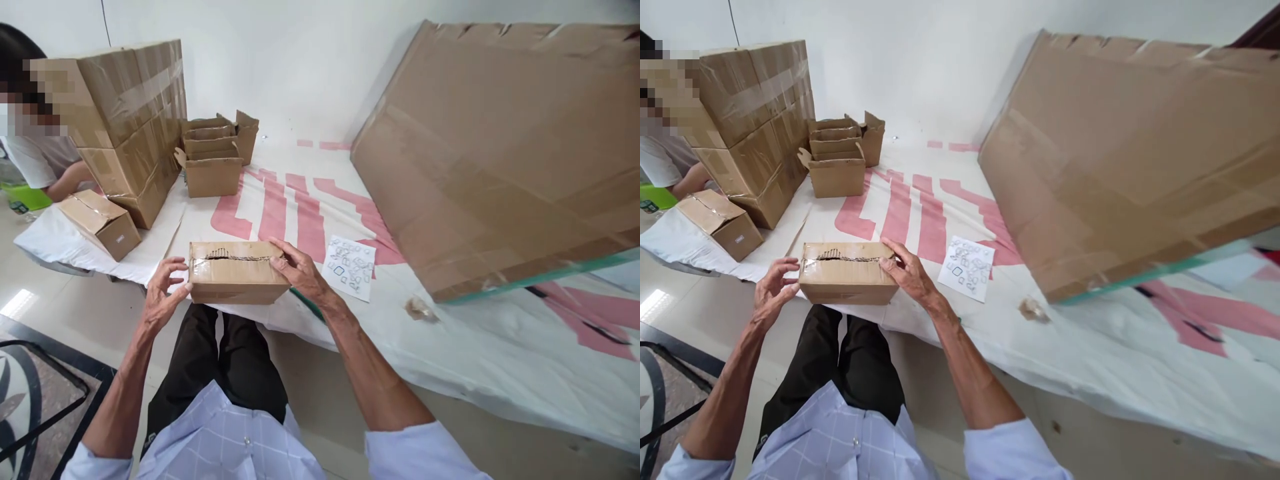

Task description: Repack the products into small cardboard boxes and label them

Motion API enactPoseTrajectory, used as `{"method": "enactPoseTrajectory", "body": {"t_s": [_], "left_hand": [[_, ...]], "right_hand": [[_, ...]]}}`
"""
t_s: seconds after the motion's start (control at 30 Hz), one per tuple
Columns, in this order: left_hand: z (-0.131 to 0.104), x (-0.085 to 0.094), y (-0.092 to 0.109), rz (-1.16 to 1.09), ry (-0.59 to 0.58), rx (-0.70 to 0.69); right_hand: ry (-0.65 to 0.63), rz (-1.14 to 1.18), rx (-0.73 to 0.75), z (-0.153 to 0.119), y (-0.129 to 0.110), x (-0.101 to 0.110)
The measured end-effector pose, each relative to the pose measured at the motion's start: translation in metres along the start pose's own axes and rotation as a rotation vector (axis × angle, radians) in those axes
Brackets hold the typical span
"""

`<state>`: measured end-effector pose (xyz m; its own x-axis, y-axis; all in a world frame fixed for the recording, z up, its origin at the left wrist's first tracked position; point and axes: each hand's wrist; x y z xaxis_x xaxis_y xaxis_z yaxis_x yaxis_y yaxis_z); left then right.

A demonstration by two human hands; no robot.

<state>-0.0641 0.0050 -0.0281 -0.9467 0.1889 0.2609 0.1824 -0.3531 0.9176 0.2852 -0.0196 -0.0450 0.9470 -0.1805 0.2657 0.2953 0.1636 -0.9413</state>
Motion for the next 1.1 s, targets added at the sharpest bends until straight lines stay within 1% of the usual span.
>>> {"method": "enactPoseTrajectory", "body": {"t_s": [0.1, 0.2, 0.33, 0.43, 0.63, 0.77, 0.83, 0.93, 1.0, 1.1], "left_hand": [[0.019, 0.005, -0.005, -0.046, -0.11, 0.006], [0.032, 0.005, -0.016, -0.059, -0.212, 0.024], [0.035, 0.001, -0.034, -0.083, -0.26, 0.089], [0.029, -0.006, -0.038, -0.082, -0.288, 0.092], [0.008, -0.028, -0.023, 0.007, -0.197, 0.012], [-0.002, -0.039, -0.017, -0.033, -0.202, -0.048], [-0.004, -0.044, -0.016, -0.05, -0.196, -0.067], [-0.004, -0.053, -0.013, -0.067, -0.144, -0.071], [-0.004, -0.061, -0.008, -0.086, -0.107, -0.076], [-0.002, -0.071, 0.0, -0.111, -0.085, -0.086]], "right_hand": [[-0.014, -0.011, -0.015, 0.002, 0.002, 0.003], [0.004, -0.007, -0.041, 0.006, 0.007, 0.0], [0.029, 0.015, -0.067, 0.008, 0.014, -0.001], [0.022, 0.03, -0.074, 0.008, 0.017, 0.004], [-0.001, -0.004, -0.13, 0.005, 0.027, 0.029], [-0.011, -0.023, -0.154, 0.004, 0.036, 0.041], [-0.013, -0.024, -0.167, 0.003, 0.04, 0.044], [0.004, -0.011, -0.179, 0.002, 0.044, 0.049], [0.006, 0.012, -0.187, 0.001, 0.047, 0.053], [-0.006, 0.026, -0.206, 0.0, 0.049, 0.058]]}}
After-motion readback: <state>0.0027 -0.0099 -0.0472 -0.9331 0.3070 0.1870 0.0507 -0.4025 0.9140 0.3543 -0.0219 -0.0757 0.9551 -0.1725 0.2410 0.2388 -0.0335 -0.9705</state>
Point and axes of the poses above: each hand's wrist, its own z-axis towards the middle knuckle, its own x-axis out of the back of the hand, y = z × x
